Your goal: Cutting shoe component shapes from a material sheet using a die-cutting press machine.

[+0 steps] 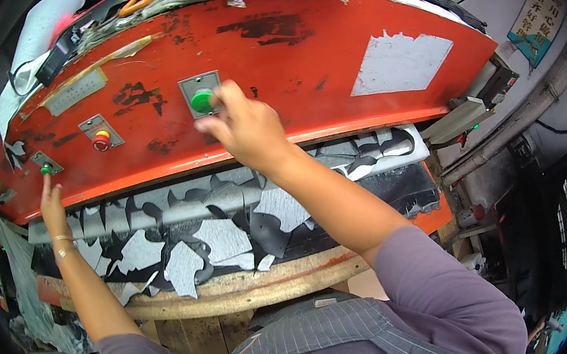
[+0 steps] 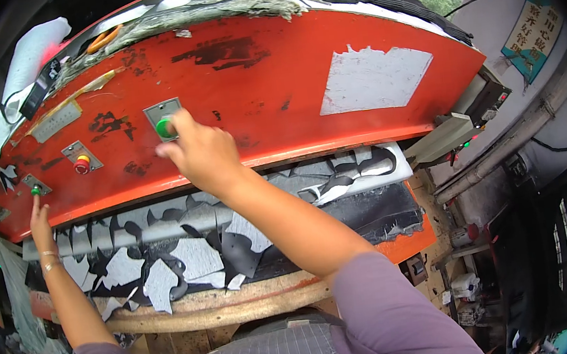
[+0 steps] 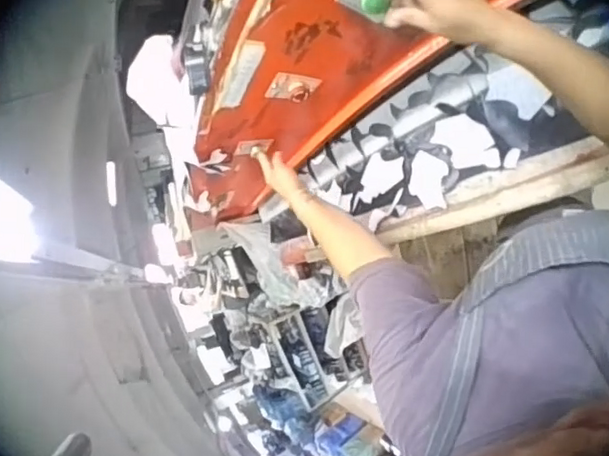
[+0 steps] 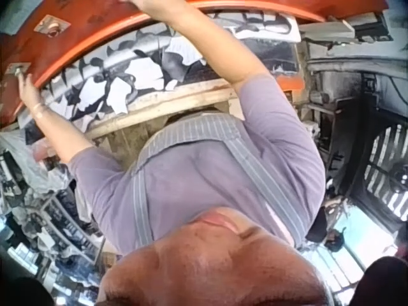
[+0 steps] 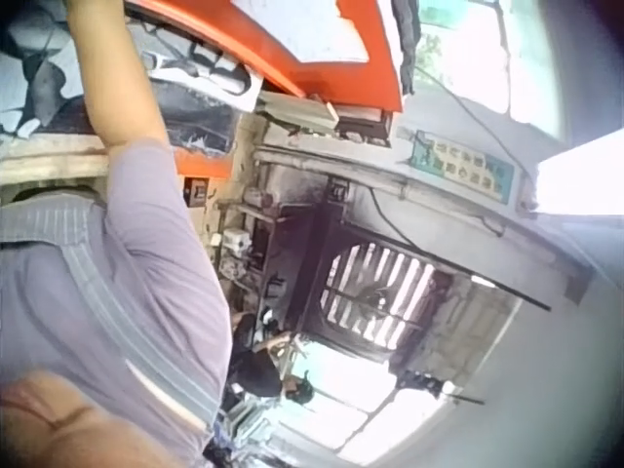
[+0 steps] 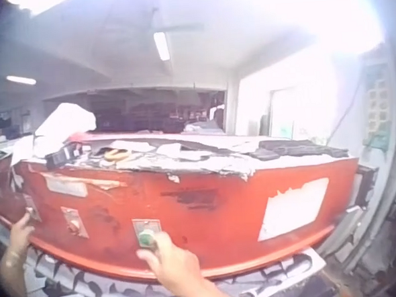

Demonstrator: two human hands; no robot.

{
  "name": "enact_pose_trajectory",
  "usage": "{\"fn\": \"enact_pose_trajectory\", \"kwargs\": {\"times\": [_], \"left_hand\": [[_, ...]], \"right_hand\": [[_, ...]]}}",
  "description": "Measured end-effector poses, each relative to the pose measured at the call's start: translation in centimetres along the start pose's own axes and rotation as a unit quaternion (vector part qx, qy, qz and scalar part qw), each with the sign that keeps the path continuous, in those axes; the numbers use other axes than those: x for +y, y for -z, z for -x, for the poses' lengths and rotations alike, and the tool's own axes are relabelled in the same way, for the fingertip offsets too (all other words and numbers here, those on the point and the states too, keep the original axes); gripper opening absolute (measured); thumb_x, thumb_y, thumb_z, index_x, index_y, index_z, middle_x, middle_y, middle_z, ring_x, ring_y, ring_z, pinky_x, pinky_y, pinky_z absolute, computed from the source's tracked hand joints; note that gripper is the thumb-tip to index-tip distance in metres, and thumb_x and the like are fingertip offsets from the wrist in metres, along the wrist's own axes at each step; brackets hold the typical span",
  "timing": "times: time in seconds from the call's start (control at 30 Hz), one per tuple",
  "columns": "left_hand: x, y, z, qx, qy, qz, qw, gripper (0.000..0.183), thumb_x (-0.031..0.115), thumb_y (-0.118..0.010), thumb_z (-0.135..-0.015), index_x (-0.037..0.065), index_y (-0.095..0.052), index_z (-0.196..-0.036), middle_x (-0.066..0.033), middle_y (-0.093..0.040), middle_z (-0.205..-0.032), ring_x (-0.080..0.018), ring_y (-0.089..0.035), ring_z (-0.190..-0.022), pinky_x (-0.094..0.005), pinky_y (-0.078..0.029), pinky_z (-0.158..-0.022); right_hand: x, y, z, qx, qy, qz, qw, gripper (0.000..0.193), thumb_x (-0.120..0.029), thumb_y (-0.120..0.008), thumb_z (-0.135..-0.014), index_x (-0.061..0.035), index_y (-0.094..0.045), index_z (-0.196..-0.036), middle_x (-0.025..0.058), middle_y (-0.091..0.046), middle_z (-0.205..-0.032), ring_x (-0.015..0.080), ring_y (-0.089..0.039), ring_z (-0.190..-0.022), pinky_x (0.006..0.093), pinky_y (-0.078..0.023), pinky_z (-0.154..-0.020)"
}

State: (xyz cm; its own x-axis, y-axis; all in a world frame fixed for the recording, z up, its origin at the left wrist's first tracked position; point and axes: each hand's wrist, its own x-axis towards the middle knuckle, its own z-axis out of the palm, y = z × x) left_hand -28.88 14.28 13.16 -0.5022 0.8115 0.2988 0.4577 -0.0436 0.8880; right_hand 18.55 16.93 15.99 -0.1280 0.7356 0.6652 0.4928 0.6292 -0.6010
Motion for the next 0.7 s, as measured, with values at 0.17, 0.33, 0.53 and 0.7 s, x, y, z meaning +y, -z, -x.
{"fn": "enact_pose_trajectory", "kwargs": {"times": [0.17,0.33,0.53,0.7], "left_hand": [[-0.9,-6.8,15.8,-0.127,0.023,0.008,0.992,0.024,0.011,-0.063,-0.090,0.000,-0.066,-0.111,-0.0082,-0.069,-0.104,-0.0158,-0.063,-0.097,-0.0296,-0.049,-0.087],[4.3,-19.5,28.9,-0.252,0.039,-0.022,0.967,0.038,0.023,-0.074,-0.081,-0.001,-0.063,-0.108,-0.0155,-0.067,-0.104,-0.0234,-0.065,-0.093,-0.0333,-0.051,-0.082],[8.4,-28.0,32.3,-0.177,-0.001,-0.269,0.947,0.068,0.039,-0.076,-0.074,0.000,-0.049,-0.123,-0.0236,-0.062,-0.107,-0.0377,-0.057,-0.105,-0.0445,-0.043,-0.092],[5.3,-28.4,33.5,-0.111,-0.031,-0.123,0.986,0.053,0.022,-0.074,-0.077,0.003,-0.050,-0.120,-0.0205,-0.063,-0.088,-0.0336,-0.062,-0.077,-0.0392,-0.049,-0.070]], "right_hand": [[0.1,6.5,13.7,-0.411,-0.114,0.059,0.902,0.045,-0.046,-0.065,-0.083,-0.0041,-0.057,-0.098,0.0196,-0.065,-0.083,0.0393,-0.064,-0.080,0.0491,-0.049,-0.069],[-1.6,10.9,25.6,-0.478,-0.060,0.142,0.865,0.053,-0.039,-0.080,-0.065,-0.0015,-0.061,-0.097,0.0133,-0.061,-0.097,0.0308,-0.057,-0.098,0.0388,-0.048,-0.085],[-2.2,10.9,27.4,-0.393,-0.073,0.200,0.895,0.042,-0.021,-0.083,-0.058,-0.0032,-0.061,-0.090,0.0122,-0.060,-0.092,0.0282,-0.058,-0.095,0.0358,-0.049,-0.083],[-2.4,11.4,27.8,-0.393,-0.051,0.171,0.902,0.040,-0.020,-0.082,-0.059,-0.0030,-0.062,-0.089,0.0124,-0.060,-0.092,0.0288,-0.059,-0.094,0.0374,-0.051,-0.081]]}}
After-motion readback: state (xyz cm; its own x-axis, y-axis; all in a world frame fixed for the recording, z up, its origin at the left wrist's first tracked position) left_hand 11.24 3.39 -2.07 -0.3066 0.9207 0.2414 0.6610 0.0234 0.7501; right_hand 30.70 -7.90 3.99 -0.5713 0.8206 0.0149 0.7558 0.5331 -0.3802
